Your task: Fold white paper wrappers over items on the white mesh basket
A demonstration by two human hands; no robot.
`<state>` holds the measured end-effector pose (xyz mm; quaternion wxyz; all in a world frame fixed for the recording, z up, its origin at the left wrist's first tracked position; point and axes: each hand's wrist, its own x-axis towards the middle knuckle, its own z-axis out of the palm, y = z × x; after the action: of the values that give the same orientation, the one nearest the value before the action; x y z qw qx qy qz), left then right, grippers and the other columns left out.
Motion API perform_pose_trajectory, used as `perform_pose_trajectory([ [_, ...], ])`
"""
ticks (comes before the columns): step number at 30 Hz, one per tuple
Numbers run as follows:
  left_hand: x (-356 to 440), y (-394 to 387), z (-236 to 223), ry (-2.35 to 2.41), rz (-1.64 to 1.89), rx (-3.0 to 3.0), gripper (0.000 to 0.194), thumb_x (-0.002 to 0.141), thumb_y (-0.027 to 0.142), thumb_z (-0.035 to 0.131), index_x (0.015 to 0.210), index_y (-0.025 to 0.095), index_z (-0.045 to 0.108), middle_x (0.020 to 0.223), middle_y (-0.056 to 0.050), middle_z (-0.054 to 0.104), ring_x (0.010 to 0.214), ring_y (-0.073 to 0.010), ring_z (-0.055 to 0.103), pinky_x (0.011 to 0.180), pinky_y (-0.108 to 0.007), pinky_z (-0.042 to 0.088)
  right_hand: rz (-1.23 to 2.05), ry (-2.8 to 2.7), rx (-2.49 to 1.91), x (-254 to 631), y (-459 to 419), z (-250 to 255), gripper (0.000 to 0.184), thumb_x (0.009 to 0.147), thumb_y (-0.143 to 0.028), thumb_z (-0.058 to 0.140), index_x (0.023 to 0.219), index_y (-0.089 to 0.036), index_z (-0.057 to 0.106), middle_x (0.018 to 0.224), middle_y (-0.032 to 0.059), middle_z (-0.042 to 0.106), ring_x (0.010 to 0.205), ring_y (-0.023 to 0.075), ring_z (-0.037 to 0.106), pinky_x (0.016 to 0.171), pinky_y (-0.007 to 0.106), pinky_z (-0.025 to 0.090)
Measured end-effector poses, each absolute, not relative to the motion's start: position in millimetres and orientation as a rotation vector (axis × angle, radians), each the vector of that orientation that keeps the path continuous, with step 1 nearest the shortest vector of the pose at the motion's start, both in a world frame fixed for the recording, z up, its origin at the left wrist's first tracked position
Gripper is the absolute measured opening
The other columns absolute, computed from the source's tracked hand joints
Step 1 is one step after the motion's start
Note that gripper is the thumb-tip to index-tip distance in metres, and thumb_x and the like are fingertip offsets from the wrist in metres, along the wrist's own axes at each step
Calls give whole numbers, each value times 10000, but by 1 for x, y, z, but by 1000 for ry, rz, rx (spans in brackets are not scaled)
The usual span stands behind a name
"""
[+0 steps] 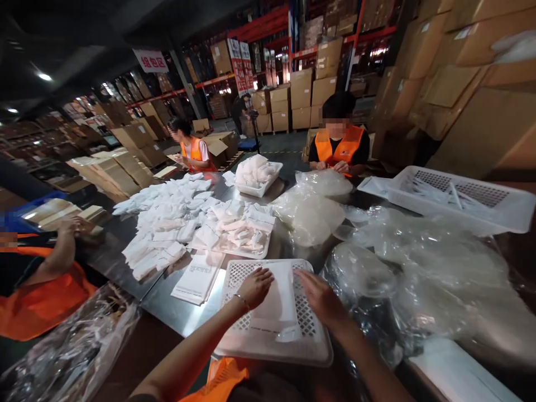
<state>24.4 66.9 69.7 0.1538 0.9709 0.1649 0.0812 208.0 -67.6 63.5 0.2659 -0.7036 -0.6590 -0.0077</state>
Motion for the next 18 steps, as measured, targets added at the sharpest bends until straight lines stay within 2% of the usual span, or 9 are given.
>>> perform_pose_trajectory([
  [1,29,64,69,488,202,2764,275,877,98,403,1003,133,645,1091,-145,681,1133,-253,590,1044,-457,420,-5,-1860,-1915,198,-57,64,208,927,-204,498,1078,-168,636,1102,53,676,998,174,638,877,368,533],
  [3,35,57,65,530,163,2733,249,848,81,418,917,129,652,966,-150,701,1005,-257,637,967,-439,467,13,-1990,-1983,181,-34,58,280,865,-44,436,890,-166,687,868,30,718,794,160,676,717,273,543],
  [5,35,49,58,541,149,2715,235,825,73,437,878,134,658,908,-138,712,938,-248,657,923,-408,492,-17,-2038,-2075,169,-20,47,372,784,34,384,747,-164,696,708,52,702,637,176,665,570,249,507],
  [6,34,45,54,511,150,2703,227,819,83,459,907,138,661,937,-131,717,959,-246,657,939,-401,486,-44,-2041,-2113,167,-18,39,392,757,49,370,731,-161,699,704,77,702,625,195,666,544,262,499],
  [8,31,37,46,420,161,2654,282,817,121,504,1062,151,642,1105,-120,696,1094,-246,621,1025,-407,434,-103,-2047,-2152,168,-22,23,413,732,59,363,793,-146,716,818,132,721,737,248,692,599,309,529],
  [11,24,33,37,324,195,2566,466,831,177,520,1295,146,522,1333,-134,579,1284,-258,494,1120,-435,332,-250,-2077,-2069,180,-42,3,447,719,56,389,978,-126,704,1060,177,701,983,301,673,789,389,563],
  [15,9,43,34,217,171,2528,484,837,142,455,1317,145,513,1337,-125,580,1273,-222,510,1132,-418,324,-457,-2306,-1704,208,-67,-3,511,760,43,384,1146,-172,641,1167,111,679,1102,226,631,909,356,547],
  [18,-7,55,33,81,157,2608,488,838,127,455,1317,192,521,1339,-98,583,1279,-202,502,1147,-415,304,-575,-2439,-1436,227,-79,8,473,837,-1,392,1199,-213,610,1185,81,674,1117,203,620,903,350,551],
])
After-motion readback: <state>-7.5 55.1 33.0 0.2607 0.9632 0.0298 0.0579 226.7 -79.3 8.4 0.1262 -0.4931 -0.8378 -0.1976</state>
